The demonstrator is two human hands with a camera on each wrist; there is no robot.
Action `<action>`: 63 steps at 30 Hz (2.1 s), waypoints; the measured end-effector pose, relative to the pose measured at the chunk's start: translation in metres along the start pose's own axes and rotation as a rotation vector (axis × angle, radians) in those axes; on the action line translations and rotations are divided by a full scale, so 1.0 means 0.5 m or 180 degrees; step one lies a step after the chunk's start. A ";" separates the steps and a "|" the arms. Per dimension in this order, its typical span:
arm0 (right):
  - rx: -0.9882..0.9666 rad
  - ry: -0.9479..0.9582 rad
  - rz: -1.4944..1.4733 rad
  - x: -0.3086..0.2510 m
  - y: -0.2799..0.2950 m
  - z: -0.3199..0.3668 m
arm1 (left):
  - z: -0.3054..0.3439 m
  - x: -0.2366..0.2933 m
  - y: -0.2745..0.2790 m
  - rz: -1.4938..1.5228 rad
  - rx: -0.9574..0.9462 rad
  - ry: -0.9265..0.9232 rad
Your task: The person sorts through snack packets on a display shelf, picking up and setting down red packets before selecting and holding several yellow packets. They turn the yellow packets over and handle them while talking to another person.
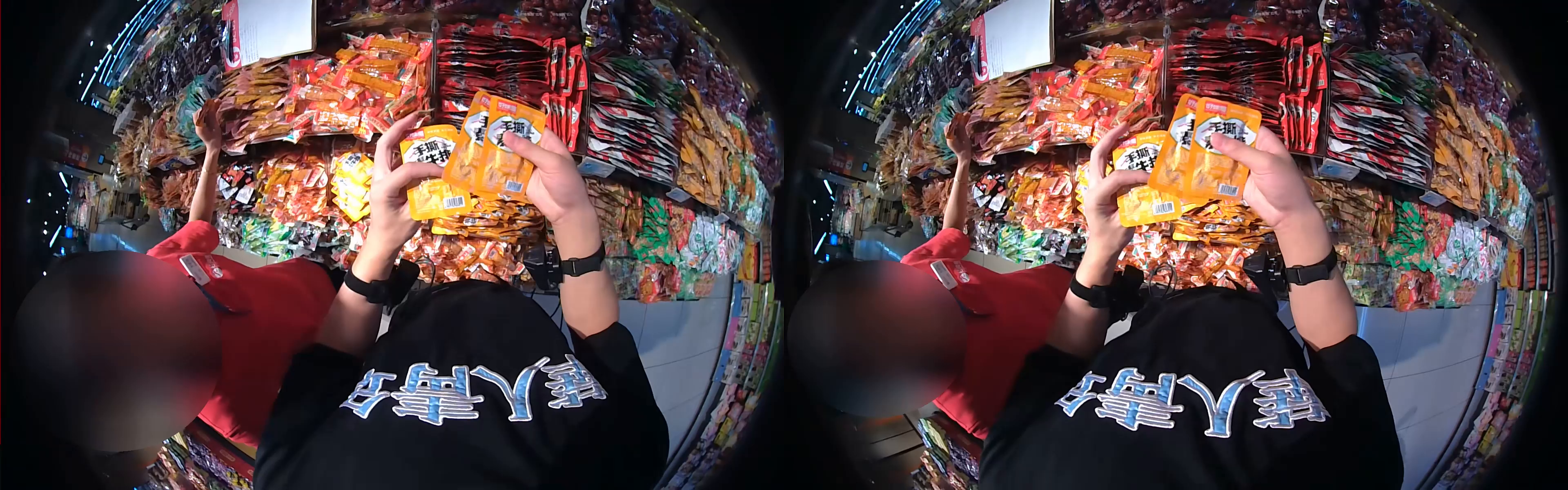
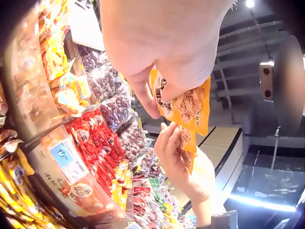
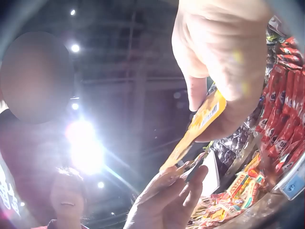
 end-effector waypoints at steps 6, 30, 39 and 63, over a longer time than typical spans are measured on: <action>0.0134 0.0171 0.0259 0.015 -0.016 -0.009 | 0.013 -0.019 -0.026 0.0789 -0.0038 0.0565; 0.0159 0.0522 0.1365 0.066 -0.022 -0.057 | 0.054 -0.065 -0.041 0.3109 0.0144 0.3033; 0.0052 0.0415 0.1637 0.041 -0.025 -0.061 | 0.047 -0.056 -0.022 0.2992 0.0336 0.2831; 0.0045 0.0546 0.1886 0.057 -0.040 -0.057 | 0.055 -0.070 -0.014 0.2689 0.0545 0.3132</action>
Point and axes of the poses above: each hand's wrist, its own z-axis away from the middle knuckle, its own y-axis out of the back of the hand, x = y × z, the point moved 5 cm from there along -z, towards the middle knuckle, and after that the axes turned 7 degrees about x, right-handed, at the moved point
